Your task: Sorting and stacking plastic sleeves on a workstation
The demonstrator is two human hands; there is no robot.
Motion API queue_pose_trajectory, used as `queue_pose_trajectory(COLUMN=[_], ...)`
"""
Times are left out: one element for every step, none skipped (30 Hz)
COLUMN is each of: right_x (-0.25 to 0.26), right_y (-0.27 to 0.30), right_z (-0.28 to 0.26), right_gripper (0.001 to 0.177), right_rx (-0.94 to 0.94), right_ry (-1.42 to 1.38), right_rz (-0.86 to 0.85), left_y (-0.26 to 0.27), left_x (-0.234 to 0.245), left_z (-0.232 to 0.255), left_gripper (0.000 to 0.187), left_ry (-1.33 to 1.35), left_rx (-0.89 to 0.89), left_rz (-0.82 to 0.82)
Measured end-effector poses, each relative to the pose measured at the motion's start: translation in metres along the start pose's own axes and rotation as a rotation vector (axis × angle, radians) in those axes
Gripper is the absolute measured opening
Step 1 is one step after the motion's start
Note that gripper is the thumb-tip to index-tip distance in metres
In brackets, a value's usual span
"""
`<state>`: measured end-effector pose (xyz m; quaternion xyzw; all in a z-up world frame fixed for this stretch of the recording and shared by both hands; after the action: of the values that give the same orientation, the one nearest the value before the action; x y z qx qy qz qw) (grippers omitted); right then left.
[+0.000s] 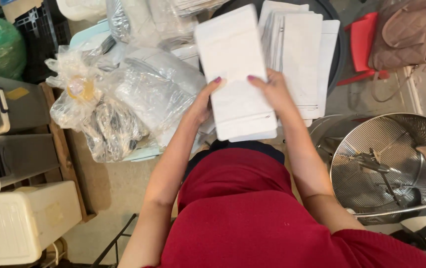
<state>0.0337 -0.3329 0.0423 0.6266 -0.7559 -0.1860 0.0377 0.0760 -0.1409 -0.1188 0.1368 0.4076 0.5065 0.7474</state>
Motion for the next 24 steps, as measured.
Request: queue_pose_trajectory(right_x=[0.008, 0.008, 0.007, 0.021, 0.041, 0.059, 0.089, 0.126, 0.162, 0.170, 0.179, 0.188, 0.178, 0.174, 0.169, 0.159, 0.153, 0.144, 0.137, 0.131, 0.124, 0.118, 0.113, 0.106], right_y=[-0.006, -0.012, -0.018, -0.020, -0.019, -0.016, -0.033, -0.042, -0.050, -0.057, -0.067, -0.075, -0.080, -0.081, -0.082, -0.090, -0.097, -0.102, -0.107, -0.112, -0.117, -0.123, -0.128, -0.133], right_z=[0.017, 0.028, 0.039, 0.035, 0.020, 0.006, 0.016, 0.030, 0.043, 0.050, 0.068, 0.087, 0.082, 0.083, 0.083, 0.088, 0.092, 0.096, 0.101, 0.104, 0.107, 0.112, 0.117, 0.123], right_gripper=[0.024, 0.030, 0.037, 0.037, 0.035, 0.033, 0.033, 0.052, 0.073, 0.073, 0.092, 0.112, 0.112, 0.112, 0.113, 0.113, 0.111, 0.110, 0.110, 0.110, 0.110, 0.110, 0.111, 0.111], right_rx=[0.000, 0.066, 0.130, 0.135, 0.238, 0.338, 0.341, 0.284, 0.222, 0.222, 0.095, -0.031, -0.032, -0.099, -0.167, -0.168, -0.197, -0.226, -0.229, -0.225, -0.221, -0.224, -0.234, -0.242], right_ry=[-0.002, 0.114, 0.230, 0.227, 0.384, 0.541, 0.540, 0.721, 0.901, 0.899, 0.891, 0.881, 0.878, 0.853, 0.828, 0.825, 0.885, 0.945, 0.940, 0.955, 0.970, 0.969, 0.988, 1.008], right_rz=[0.008, -0.058, -0.124, -0.117, -0.006, 0.104, 0.109, 0.252, 0.394, 0.395, 0.343, 0.291, 0.293, 0.340, 0.387, 0.390, 0.430, 0.467, 0.467, 0.482, 0.496, 0.498, 0.511, 0.521], left_y=[0.001, 0.003, 0.005, 0.001, -0.002, -0.005, -0.001, 0.008, 0.017, 0.020, 0.023, 0.026, 0.030, 0.035, 0.039, 0.041, 0.043, 0.047, 0.048, 0.049, 0.050, 0.043, 0.036, 0.031], left_x=[-0.009, -0.012, -0.016, -0.007, 0.005, 0.017, 0.026, 0.035, 0.043, 0.042, 0.041, 0.038, 0.035, 0.031, 0.028, 0.024, 0.019, 0.016, 0.014, 0.011, 0.008, 0.011, 0.017, 0.024], left_z=[0.001, 0.009, 0.017, 0.014, 0.013, 0.010, 0.018, 0.015, 0.012, 0.013, 0.014, 0.015, 0.016, 0.016, 0.016, 0.017, 0.019, 0.020, 0.020, 0.020, 0.020, 0.014, 0.009, 0.004], left_gripper=[0.099, 0.085, 0.071, 0.071, 0.076, 0.081, 0.081, 0.056, 0.037, 0.037, 0.036, 0.036, 0.036, 0.035, 0.035, 0.035, 0.035, 0.034, 0.034, 0.034, 0.033, 0.033, 0.030, 0.028], left_ry=[-0.004, -0.005, -0.006, -0.013, 0.027, 0.070, 0.066, 0.082, 0.098, 0.096, 0.125, 0.152, 0.149, 0.194, 0.238, 0.235, 0.278, 0.320, 0.316, 0.360, 0.404, 0.404, 0.371, 0.341], left_rx=[0.005, -0.067, -0.140, -0.140, -0.169, -0.197, -0.198, -0.127, -0.056, -0.056, -0.061, -0.065, -0.064, -0.068, -0.073, -0.070, -0.074, -0.079, -0.077, -0.081, -0.085, -0.081, -0.094, -0.110], left_rz=[-0.005, 0.029, 0.062, 0.056, 0.074, 0.093, 0.089, 0.066, 0.044, 0.045, 0.038, 0.031, 0.031, 0.020, 0.010, 0.008, -0.005, -0.014, -0.013, -0.022, -0.032, -0.031, 0.003, 0.038])
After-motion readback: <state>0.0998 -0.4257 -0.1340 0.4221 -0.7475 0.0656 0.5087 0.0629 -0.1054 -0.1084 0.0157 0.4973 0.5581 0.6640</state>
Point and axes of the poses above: each hand's wrist, its own y-axis away from the middle knuckle, its own x-axis out of the back of the hand, z = x × y, the point moved 9 cm from there along -y, towards the middle knuckle, and after that the axes turned 5 degrees about -z, right-handed, at the moved point
